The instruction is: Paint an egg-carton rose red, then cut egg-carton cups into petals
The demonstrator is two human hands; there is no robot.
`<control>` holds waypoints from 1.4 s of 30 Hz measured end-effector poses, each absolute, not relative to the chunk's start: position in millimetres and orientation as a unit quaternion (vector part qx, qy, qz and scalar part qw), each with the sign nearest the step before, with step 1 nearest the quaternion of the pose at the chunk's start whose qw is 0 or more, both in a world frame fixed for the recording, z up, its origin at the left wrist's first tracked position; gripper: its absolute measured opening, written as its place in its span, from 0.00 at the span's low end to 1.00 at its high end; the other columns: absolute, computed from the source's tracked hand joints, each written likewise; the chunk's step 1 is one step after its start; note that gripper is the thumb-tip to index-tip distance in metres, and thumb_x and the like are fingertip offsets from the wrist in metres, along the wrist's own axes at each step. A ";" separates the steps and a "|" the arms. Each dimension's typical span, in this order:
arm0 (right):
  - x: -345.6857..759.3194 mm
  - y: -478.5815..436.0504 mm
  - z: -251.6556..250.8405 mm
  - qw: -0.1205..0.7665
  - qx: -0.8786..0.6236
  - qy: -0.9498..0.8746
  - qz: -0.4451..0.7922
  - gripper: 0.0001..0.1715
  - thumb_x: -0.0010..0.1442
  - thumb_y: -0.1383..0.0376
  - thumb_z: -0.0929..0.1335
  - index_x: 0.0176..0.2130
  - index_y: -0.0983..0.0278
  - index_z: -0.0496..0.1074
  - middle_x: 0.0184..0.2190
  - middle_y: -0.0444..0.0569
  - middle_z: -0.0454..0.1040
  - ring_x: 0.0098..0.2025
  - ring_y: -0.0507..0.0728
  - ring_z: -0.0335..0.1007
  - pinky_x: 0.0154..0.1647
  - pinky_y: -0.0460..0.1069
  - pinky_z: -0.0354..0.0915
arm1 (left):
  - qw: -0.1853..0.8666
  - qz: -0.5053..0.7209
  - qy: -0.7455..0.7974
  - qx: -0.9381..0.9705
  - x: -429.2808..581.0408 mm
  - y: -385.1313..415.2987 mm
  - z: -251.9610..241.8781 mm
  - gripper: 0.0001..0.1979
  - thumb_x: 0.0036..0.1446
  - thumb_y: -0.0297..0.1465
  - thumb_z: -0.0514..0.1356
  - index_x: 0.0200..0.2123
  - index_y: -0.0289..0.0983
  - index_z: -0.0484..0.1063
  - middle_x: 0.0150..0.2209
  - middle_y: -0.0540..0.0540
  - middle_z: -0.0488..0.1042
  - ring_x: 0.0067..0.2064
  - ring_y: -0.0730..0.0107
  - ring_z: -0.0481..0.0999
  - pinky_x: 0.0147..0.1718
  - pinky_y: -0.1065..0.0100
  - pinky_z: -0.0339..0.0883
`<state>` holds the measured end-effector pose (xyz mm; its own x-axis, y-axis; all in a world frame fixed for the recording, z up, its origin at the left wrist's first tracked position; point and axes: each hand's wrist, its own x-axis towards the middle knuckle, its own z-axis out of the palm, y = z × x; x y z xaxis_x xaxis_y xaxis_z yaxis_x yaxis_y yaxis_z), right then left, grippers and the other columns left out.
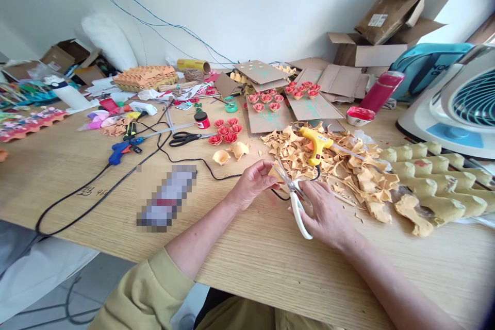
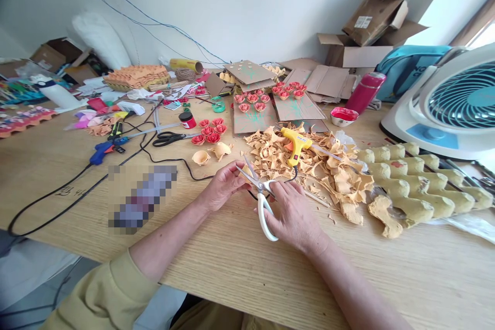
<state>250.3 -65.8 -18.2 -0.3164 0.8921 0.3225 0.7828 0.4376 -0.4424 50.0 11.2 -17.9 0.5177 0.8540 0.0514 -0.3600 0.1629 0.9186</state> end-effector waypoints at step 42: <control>254.9 -67.9 -17.7 0.306 -0.477 -0.820 0.081 0.17 0.65 0.62 0.65 0.27 0.58 0.54 0.22 0.42 0.62 0.28 0.55 0.59 0.34 0.50 0.58 | 0.669 0.458 0.226 0.540 43.1 18.1 -13.9 0.25 0.43 0.39 0.77 0.43 0.38 0.75 0.44 0.47 0.76 0.47 0.68 0.76 0.48 0.66 0.72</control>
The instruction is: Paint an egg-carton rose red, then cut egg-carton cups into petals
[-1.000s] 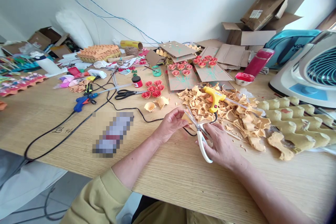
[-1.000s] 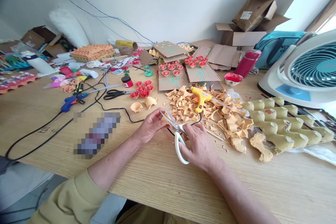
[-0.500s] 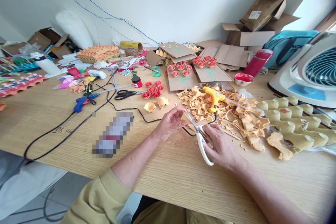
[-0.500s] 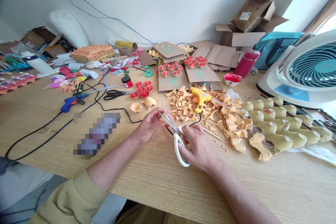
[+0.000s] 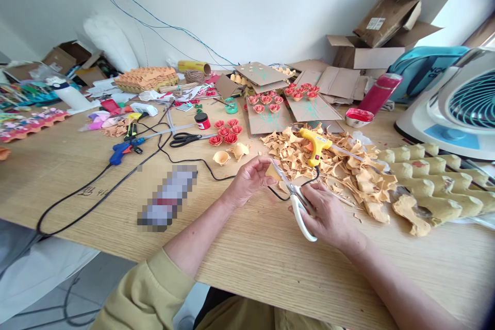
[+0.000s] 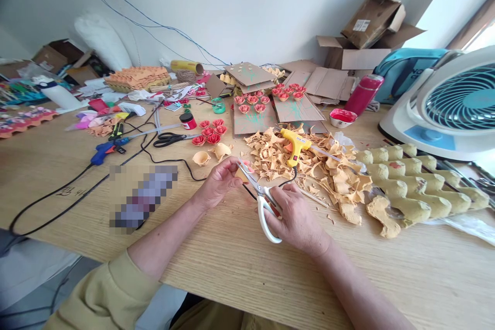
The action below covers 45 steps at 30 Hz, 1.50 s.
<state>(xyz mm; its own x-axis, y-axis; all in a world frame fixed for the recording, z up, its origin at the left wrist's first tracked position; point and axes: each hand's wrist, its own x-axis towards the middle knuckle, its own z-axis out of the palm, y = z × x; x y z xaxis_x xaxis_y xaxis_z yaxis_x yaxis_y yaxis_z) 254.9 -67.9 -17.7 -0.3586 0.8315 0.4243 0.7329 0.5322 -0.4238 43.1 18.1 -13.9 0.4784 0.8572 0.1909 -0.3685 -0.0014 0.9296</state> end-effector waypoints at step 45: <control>255.8 -67.1 -7.2 0.284 -0.486 -0.822 0.090 0.10 0.64 0.61 0.64 0.32 0.60 0.59 0.25 0.42 0.67 0.30 0.55 0.63 0.43 0.53 0.57 | 0.567 0.490 0.224 0.623 43.3 21.6 -22.2 0.23 0.43 0.35 0.77 0.42 0.40 0.74 0.44 0.47 0.74 0.42 0.72 0.74 0.44 0.69 0.69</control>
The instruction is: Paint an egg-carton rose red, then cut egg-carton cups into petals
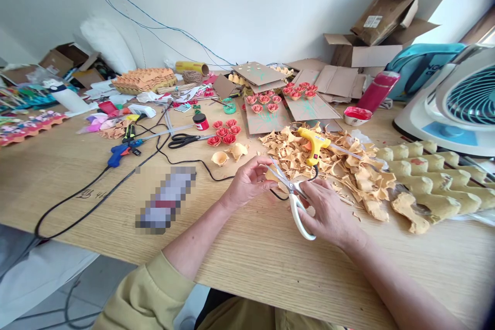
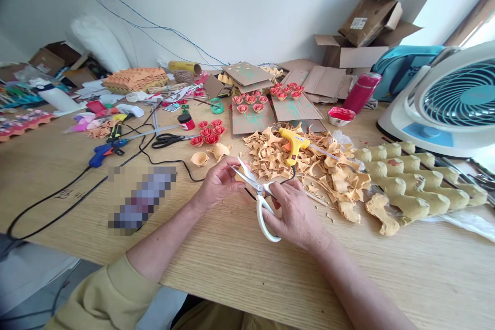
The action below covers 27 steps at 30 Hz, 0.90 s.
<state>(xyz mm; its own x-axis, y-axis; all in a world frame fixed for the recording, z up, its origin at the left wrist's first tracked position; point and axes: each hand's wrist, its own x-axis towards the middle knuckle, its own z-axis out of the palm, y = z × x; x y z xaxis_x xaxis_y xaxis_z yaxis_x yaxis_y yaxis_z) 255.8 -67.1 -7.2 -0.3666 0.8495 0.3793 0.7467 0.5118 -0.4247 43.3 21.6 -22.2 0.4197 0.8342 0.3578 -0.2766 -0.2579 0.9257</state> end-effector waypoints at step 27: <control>253.4 -63.4 -13.8 0.320 -0.534 -0.770 0.137 0.16 0.66 0.58 0.63 0.27 0.59 0.61 0.21 0.41 0.64 0.25 0.52 0.60 0.29 0.48 0.57 | 0.633 0.448 0.215 0.594 42.5 23.3 -22.5 0.24 0.52 0.33 0.72 0.52 0.41 0.71 0.51 0.43 0.75 0.42 0.67 0.81 0.37 0.70 0.75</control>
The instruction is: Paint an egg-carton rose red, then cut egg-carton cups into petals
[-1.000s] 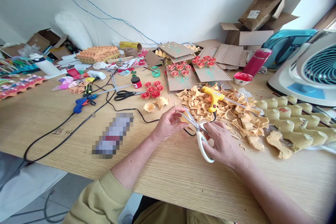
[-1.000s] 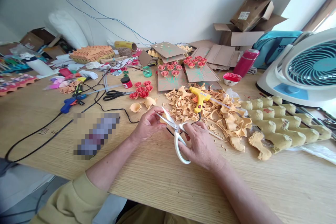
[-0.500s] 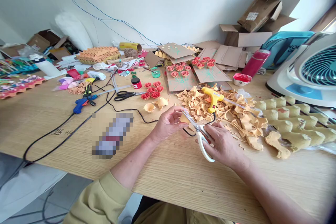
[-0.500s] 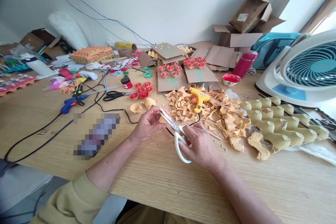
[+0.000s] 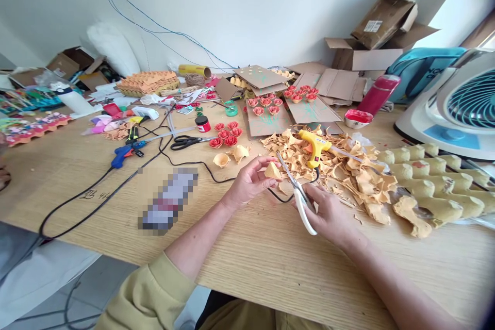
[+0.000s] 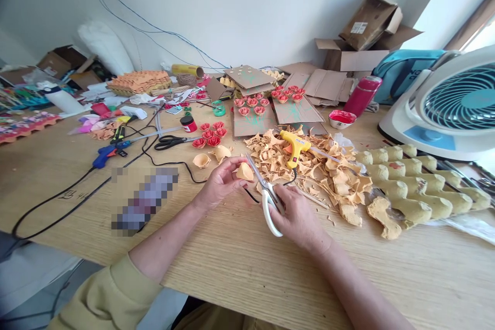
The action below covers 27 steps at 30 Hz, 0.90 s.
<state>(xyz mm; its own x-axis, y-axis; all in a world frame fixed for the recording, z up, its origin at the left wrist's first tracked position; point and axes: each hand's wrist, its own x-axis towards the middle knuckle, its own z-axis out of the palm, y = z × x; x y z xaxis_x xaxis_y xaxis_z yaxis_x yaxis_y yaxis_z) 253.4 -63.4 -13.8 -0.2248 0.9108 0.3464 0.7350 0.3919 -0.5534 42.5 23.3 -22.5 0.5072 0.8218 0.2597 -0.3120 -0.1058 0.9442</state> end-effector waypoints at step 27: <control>254.3 -64.9 -10.9 0.250 -0.529 -0.810 0.051 0.08 0.63 0.59 0.65 0.36 0.60 0.61 0.32 0.47 0.71 0.36 0.59 0.67 0.43 0.54 0.56 | 0.562 0.489 0.239 0.623 44.2 22.9 -19.8 0.23 0.45 0.36 0.76 0.42 0.37 0.72 0.41 0.47 0.73 0.41 0.70 0.76 0.41 0.69 0.73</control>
